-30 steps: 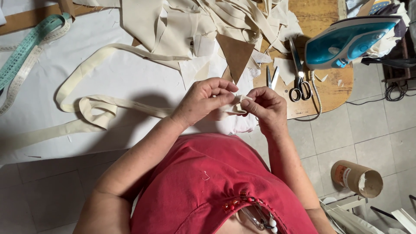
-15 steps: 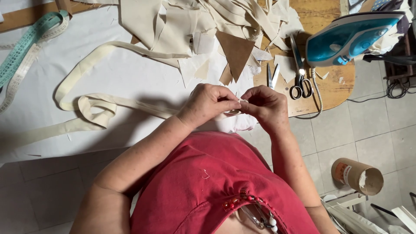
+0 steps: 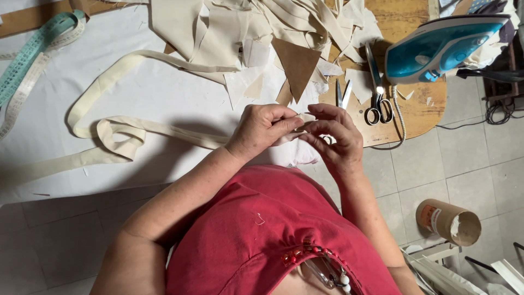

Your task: The person is preparing fabric strips by folding the edges and pressing them flat with an electric iron on a work table.

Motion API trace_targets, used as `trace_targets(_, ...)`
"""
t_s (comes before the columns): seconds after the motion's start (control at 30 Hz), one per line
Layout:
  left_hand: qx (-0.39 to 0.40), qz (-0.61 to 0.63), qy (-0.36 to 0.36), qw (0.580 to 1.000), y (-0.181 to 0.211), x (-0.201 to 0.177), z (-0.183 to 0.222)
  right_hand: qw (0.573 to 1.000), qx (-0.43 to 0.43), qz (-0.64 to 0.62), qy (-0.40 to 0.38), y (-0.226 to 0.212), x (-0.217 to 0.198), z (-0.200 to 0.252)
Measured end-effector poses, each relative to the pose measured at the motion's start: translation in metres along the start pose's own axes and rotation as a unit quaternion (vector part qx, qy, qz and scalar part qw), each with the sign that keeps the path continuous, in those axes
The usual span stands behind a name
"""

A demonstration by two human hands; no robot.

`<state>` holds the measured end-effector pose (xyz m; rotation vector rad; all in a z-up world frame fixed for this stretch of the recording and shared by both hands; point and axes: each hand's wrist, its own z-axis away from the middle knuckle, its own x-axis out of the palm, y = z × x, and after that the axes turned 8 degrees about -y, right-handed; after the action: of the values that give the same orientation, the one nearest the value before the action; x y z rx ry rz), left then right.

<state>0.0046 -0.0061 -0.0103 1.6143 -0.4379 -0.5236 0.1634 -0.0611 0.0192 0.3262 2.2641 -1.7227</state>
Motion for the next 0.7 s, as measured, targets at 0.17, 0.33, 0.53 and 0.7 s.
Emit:
trace_targets(0.17,-0.004,-0.017,-0.025,1.000,-0.003,0.003,0.002,0.998,0.041,-0.032,0.035,0.008,0.003,0.001)
trace_targets(0.33,0.008,-0.034,-0.006,0.999,0.000,0.011,0.004,0.995,0.065,-0.046,0.055,0.011,0.007,0.005)
trace_targets(0.53,0.011,-0.082,0.035,0.996,-0.009,0.014,0.004,0.986,0.134,-0.070,0.072,0.002,0.008,0.005)
trace_targets(0.7,0.047,-0.148,0.060,0.986,-0.010,0.015,0.006,0.975,0.184,-0.092,0.083,-0.006,0.005,0.002)
